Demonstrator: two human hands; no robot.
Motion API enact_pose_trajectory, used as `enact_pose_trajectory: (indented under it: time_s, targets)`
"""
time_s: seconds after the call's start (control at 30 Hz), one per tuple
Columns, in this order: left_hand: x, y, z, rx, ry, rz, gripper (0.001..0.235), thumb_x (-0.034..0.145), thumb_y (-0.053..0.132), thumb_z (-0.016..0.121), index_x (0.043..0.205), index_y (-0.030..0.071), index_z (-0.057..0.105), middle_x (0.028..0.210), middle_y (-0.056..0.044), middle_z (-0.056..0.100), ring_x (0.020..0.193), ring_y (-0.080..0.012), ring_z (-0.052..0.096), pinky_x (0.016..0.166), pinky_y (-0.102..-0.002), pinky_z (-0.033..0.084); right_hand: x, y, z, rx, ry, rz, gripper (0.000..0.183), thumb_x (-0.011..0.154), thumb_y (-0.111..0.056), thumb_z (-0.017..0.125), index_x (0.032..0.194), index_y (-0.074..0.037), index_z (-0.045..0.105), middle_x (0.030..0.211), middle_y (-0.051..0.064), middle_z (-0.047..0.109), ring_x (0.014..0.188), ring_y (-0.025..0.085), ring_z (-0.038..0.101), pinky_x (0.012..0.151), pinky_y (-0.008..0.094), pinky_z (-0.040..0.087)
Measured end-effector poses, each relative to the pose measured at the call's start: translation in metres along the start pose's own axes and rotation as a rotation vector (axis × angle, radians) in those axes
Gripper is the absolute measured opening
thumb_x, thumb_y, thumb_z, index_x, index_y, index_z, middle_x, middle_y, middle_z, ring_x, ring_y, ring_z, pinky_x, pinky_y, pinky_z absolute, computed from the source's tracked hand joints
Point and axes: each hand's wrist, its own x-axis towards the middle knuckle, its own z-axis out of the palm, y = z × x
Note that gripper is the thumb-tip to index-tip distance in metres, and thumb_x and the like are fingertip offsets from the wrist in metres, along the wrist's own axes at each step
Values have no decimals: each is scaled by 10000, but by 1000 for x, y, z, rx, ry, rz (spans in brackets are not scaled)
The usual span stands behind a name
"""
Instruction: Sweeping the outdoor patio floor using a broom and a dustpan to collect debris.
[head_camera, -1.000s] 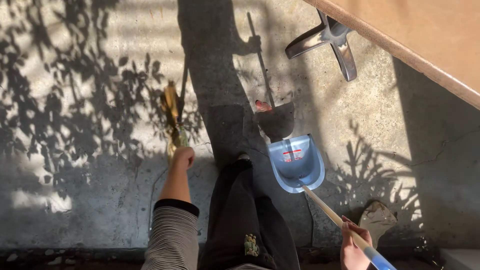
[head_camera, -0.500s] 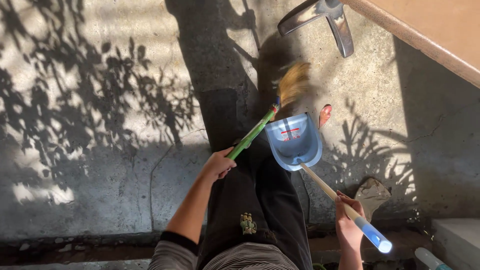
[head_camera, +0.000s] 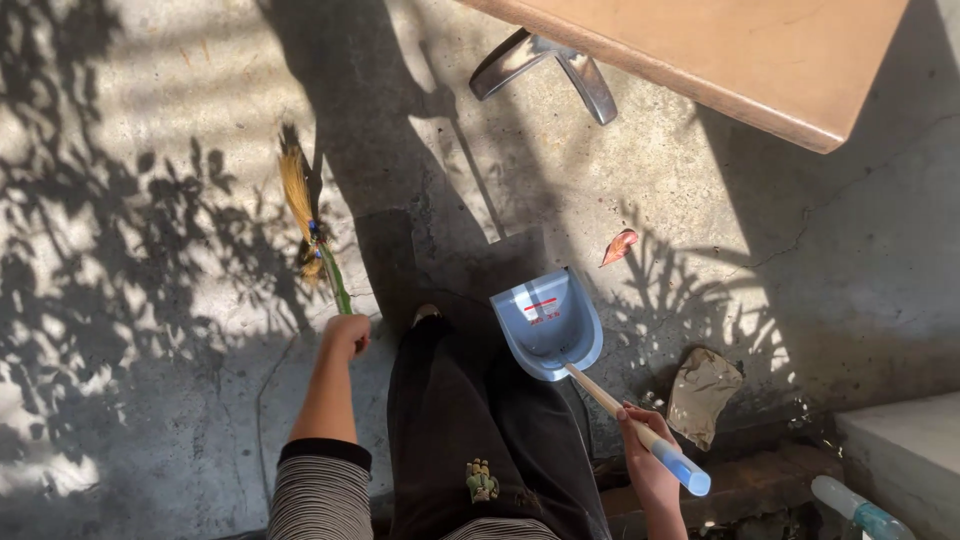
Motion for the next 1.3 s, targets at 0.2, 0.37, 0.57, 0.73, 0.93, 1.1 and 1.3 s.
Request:
enact_pose_trajectory:
  time_s: [0.2,0.37,0.57,0.73,0.93,1.1,1.3]
  targets:
    - [-68,-62,258,-22,-231,-79,281,809,-136,526,1010,49,590,808,-113,559,628,-190,537,490,-279,459,8,38,-27,11,32,164,296,954,-263,736,1112,-14,761,946,201,772,854,220,652,734,336,520]
    - [-101,-73,347,-14,-646,-187,154,855,-62,601,830,66,520,615,36,452,478,-55,441,455,-190,379,26,60,-46,56,104,120,349,950,-314,702,1111,-5,713,867,86,719,785,135,655,676,272,514]
    - [-145,-58,261,94,-616,-71,203,876,3,656,775,82,499,577,36,463,413,-43,425,400,-180,348,48,97,-57,38,93,203,367,999,-322,715,1037,41,740,785,149,671,719,182,606,632,329,472]
    - [-182,-58,60,17,-492,93,185,862,-16,675,864,66,509,599,6,512,411,-51,424,350,-207,327,61,68,-45,5,77,100,304,970,-275,716,1018,25,730,943,123,760,885,166,688,794,293,523]
    - [-159,16,-105,47,-101,186,313,877,49,656,1166,109,552,663,4,459,471,-77,385,382,-252,323,82,29,-8,111,-1,51,207,960,-177,703,1004,24,718,1138,142,760,1011,191,682,879,295,523]
    - [-3,139,-114,-87,-10,102,291,939,43,544,1187,-103,504,586,25,415,433,-50,325,401,-220,331,93,-5,17,88,11,36,117,936,-57,685,999,37,716,1187,180,751,1129,214,690,921,325,538]
    - [71,211,39,256,-114,119,281,968,97,562,1065,-158,628,595,-113,448,403,-163,348,381,-334,274,110,28,36,12,46,167,62,926,1,679,948,45,717,1324,184,685,1206,236,663,975,341,551]
